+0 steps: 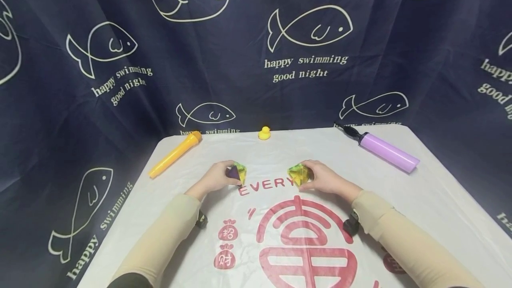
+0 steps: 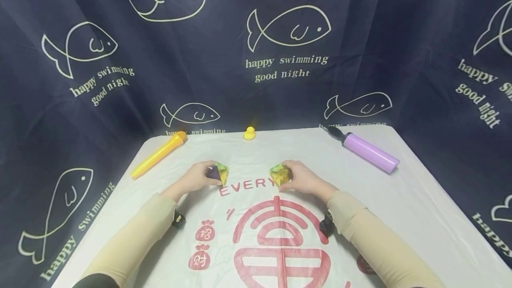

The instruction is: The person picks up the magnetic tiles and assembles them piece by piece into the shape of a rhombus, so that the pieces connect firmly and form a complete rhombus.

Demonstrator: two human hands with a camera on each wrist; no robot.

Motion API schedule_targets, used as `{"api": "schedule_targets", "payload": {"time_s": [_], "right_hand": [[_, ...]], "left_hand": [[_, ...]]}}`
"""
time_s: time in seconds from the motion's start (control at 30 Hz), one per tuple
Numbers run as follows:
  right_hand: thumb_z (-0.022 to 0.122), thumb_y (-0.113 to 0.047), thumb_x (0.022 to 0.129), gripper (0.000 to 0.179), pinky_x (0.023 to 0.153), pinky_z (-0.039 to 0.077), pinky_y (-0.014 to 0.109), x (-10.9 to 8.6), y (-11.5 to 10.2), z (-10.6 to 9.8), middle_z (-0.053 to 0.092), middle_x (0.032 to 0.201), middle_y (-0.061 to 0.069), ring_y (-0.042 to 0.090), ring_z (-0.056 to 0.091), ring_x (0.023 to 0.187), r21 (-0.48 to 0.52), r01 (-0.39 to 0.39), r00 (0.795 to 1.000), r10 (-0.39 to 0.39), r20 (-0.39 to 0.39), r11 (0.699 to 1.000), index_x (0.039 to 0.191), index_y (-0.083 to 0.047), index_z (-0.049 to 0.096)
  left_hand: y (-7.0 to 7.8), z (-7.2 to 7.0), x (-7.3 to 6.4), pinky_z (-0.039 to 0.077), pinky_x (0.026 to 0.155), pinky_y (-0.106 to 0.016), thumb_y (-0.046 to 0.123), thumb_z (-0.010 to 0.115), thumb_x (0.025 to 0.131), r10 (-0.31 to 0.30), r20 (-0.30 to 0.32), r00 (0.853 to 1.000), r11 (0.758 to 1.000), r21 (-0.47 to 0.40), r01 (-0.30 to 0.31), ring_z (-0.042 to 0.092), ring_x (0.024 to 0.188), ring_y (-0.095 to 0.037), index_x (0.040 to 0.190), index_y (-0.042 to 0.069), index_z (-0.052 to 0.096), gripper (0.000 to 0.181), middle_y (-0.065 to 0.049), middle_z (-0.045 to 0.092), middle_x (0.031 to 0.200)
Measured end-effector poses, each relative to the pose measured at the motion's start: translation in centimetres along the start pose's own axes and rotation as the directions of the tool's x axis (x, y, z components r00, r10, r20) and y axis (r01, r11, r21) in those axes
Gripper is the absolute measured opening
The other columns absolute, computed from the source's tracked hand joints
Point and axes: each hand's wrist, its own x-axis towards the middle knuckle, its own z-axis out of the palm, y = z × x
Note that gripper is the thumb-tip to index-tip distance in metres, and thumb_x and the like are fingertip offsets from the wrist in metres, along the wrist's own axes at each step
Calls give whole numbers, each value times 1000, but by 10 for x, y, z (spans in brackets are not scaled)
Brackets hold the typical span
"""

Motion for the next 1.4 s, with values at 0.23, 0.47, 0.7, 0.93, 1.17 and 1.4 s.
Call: {"api": "schedule_targets", "payload": {"time_s": [0.23, 0.47, 0.7, 0.93, 1.17, 1.4], "right_hand": [[93, -26, 73, 69, 102, 46, 57, -1, 2, -2, 66, 115, 18, 38, 60, 110, -36, -33, 999, 32, -19, 999, 125, 8, 60], [92, -20, 73, 74, 105, 44, 57, -1, 3, -4, 64, 120, 24, 42, 59, 114, -39, -39, 999, 39, 3, 998, 129, 13, 57], [91, -10, 73, 70, 103, 46, 56, -2, 5, -5, 64, 118, 22, 41, 59, 113, -44, -53, 998, 54, 13, 998, 129, 14, 58], [87, -7, 79, 60, 101, 48, 55, 2, 4, -3, 65, 116, 20, 38, 61, 111, -33, -85, 996, 85, 7, 996, 129, 12, 60], [81, -7, 86, 53, 95, 51, 51, 5, 0, -3, 64, 114, 17, 30, 61, 103, -14, -134, 991, 134, 23, 991, 130, 10, 60], [81, -5, 85, 49, 86, 52, 44, 6, 0, -3, 64, 111, 14, 23, 58, 93, 3, -123, 992, 123, 15, 992, 129, 7, 63]], "left_hand": [[21, 14, 12, 56, 90, -40, 19, 87, 81, 30, 37, 999, 999, -23, -29, 68, 100, -24, 127, 6, 67, 52, -8, 71, 112], [43, 29, 22, 58, 86, -36, 15, 83, 85, 47, 78, 996, 999, -19, -45, 71, 101, -25, 129, 5, 66, 48, -11, 72, 114], [52, 41, 32, 57, 88, -35, 17, 83, 87, 75, 102, 992, 997, -24, -73, 70, 105, -27, 133, 5, 64, 52, -12, 70, 120], [65, 48, 39, 57, 76, -26, 14, 83, 86, 89, 118, 989, 995, -49, -84, 70, 100, -21, 134, 5, 63, 53, -12, 71, 117], [73, 56, 44, 56, 57, -28, 15, 82, 87, 91, 127, 988, 995, -56, -84, 67, 83, -17, 135, 6, 64, 52, -12, 72, 110], [78, 58, 46, 55, 46, -32, 15, 82, 88, 49, 144, 988, 996, -77, -38, 66, 74, -17, 139, 8, 61, 55, -16, 71, 113]]}}
